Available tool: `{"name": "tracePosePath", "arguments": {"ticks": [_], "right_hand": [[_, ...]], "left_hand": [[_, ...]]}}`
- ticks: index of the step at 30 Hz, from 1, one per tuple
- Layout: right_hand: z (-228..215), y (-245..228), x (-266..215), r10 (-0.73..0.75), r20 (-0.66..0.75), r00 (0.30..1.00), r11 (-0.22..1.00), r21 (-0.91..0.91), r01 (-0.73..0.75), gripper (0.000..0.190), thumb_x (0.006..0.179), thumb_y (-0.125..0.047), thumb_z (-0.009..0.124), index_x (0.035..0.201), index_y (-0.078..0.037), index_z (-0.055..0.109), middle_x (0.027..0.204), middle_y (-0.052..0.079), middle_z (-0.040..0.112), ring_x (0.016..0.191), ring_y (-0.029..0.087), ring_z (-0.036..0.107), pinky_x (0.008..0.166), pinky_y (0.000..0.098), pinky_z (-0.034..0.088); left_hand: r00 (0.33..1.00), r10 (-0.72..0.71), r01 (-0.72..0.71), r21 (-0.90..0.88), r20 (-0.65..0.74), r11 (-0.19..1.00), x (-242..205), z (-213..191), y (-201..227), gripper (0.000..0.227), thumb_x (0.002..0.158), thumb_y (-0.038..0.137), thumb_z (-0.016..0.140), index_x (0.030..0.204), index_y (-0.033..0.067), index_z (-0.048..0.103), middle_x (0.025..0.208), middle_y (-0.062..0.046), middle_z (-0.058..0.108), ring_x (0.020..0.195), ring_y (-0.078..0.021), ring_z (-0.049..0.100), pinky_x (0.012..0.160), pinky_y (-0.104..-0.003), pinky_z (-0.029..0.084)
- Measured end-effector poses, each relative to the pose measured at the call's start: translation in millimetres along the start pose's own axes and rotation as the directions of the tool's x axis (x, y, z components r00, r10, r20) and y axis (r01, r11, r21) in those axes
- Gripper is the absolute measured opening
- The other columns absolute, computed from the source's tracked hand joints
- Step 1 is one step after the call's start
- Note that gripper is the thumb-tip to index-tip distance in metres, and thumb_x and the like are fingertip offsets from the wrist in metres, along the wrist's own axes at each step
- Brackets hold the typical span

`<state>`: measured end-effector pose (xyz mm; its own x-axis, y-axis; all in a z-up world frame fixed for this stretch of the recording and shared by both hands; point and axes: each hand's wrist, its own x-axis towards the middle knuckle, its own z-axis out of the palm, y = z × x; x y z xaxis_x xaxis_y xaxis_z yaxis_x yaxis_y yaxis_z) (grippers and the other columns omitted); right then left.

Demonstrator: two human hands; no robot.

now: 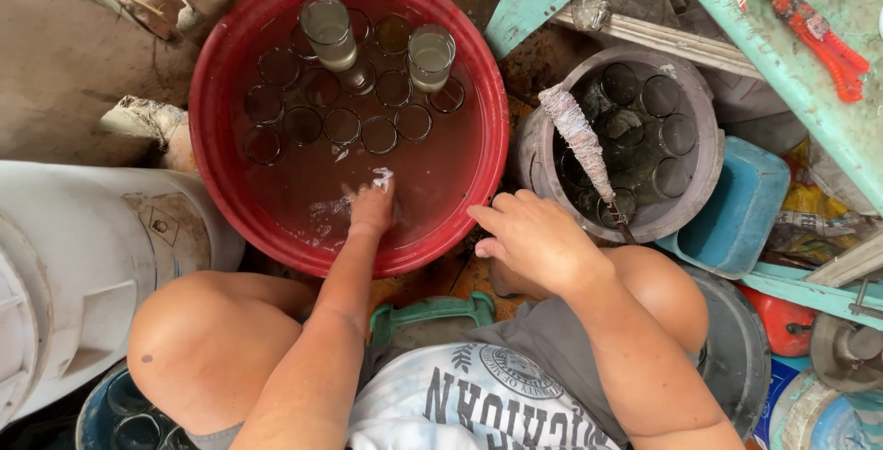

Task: Washing glass cups and bottles in a basin of water using a handheld brush.

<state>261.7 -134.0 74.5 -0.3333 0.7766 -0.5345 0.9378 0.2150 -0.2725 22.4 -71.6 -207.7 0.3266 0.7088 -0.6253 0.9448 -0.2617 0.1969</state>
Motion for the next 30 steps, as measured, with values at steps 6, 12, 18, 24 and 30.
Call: {"name": "tracePosePath", "arguments": {"ticks": [6, 12, 18, 24, 30], "right_hand": [[47.4, 26.8, 40.0, 0.018, -0.054, 0.998, 0.996, -0.083, -0.023, 0.047, 0.091, -0.056, 0.066, 0.122, -0.021, 0.067, 0.099, 0.011, 0.066, 0.094, 0.033, 0.065, 0.082, 0.0474, 0.058], [42.9, 26.9, 74.0, 0.117, -0.058, 0.991, 0.992, 0.05, -0.114, 0.053, 0.094, -0.045, 0.067, 0.14, -0.019, 0.061, 0.116, 0.019, 0.069, 0.109, 0.041, 0.068, 0.091, 0.0538, 0.057], [81.9, 43.7, 126.9, 0.255, -0.142, 0.956, 0.961, 0.143, -0.235, 0.056, 0.099, -0.044, 0.058, 0.151, -0.023, 0.05, 0.123, 0.018, 0.068, 0.112, 0.039, 0.069, 0.09, 0.0546, 0.057], [45.6, -7.8, 120.1, 0.231, -0.227, 0.946, 0.897, 0.427, -0.116, 0.052, 0.103, -0.033, 0.056, 0.15, -0.012, 0.051, 0.13, 0.027, 0.067, 0.125, 0.043, 0.063, 0.107, 0.0546, 0.048], [54.0, -35.4, 137.9, 0.167, -0.39, 0.906, 0.714, 0.682, 0.162, 0.039, 0.096, -0.018, 0.063, 0.135, -0.016, 0.067, 0.118, 0.019, 0.075, 0.118, 0.041, 0.066, 0.104, 0.0523, 0.052]], "left_hand": [[0.942, -0.044, -0.161, -0.565, -0.332, 0.81, -14.9, -10.1, -6.9, 0.069, 0.072, 0.018, 0.082, 0.13, 0.0014, 0.047, 0.121, -0.027, 0.06, 0.114, -0.0522, 0.06, 0.101, -0.065, 0.05], [0.862, -0.323, -0.217, -0.86, -0.391, 0.462, -34.2, -51.9, -4.7, 0.094, 0.062, 0.023, 0.094, 0.137, 0.0085, 0.04, 0.131, -0.028, 0.06, 0.123, -0.0502, 0.058, 0.106, -0.059, 0.048], [0.823, -0.299, -0.424, -0.873, -0.483, 0.242, -96.1, -146.2, 19.0, 0.088, 0.073, 0.018, 0.093, 0.139, 0.0032, 0.037, 0.129, -0.031, 0.055, 0.122, -0.0499, 0.058, 0.1, -0.06, 0.051], [0.755, -0.216, -0.626, -0.779, -0.62, 0.048, -110.1, -198.8, 7.3, 0.084, 0.079, 0.024, 0.097, 0.136, 0.0131, 0.035, 0.124, -0.012, 0.052, 0.113, -0.0254, 0.061, 0.083, -0.036, 0.062], [0.781, -0.114, -0.622, -0.78, -0.614, -0.063, -129.6, -226.9, 2.5, 0.084, 0.084, 0.021, 0.094, 0.137, 0.0176, 0.029, 0.133, -0.01, 0.05, 0.122, -0.0246, 0.058, 0.085, -0.033, 0.064]]}}
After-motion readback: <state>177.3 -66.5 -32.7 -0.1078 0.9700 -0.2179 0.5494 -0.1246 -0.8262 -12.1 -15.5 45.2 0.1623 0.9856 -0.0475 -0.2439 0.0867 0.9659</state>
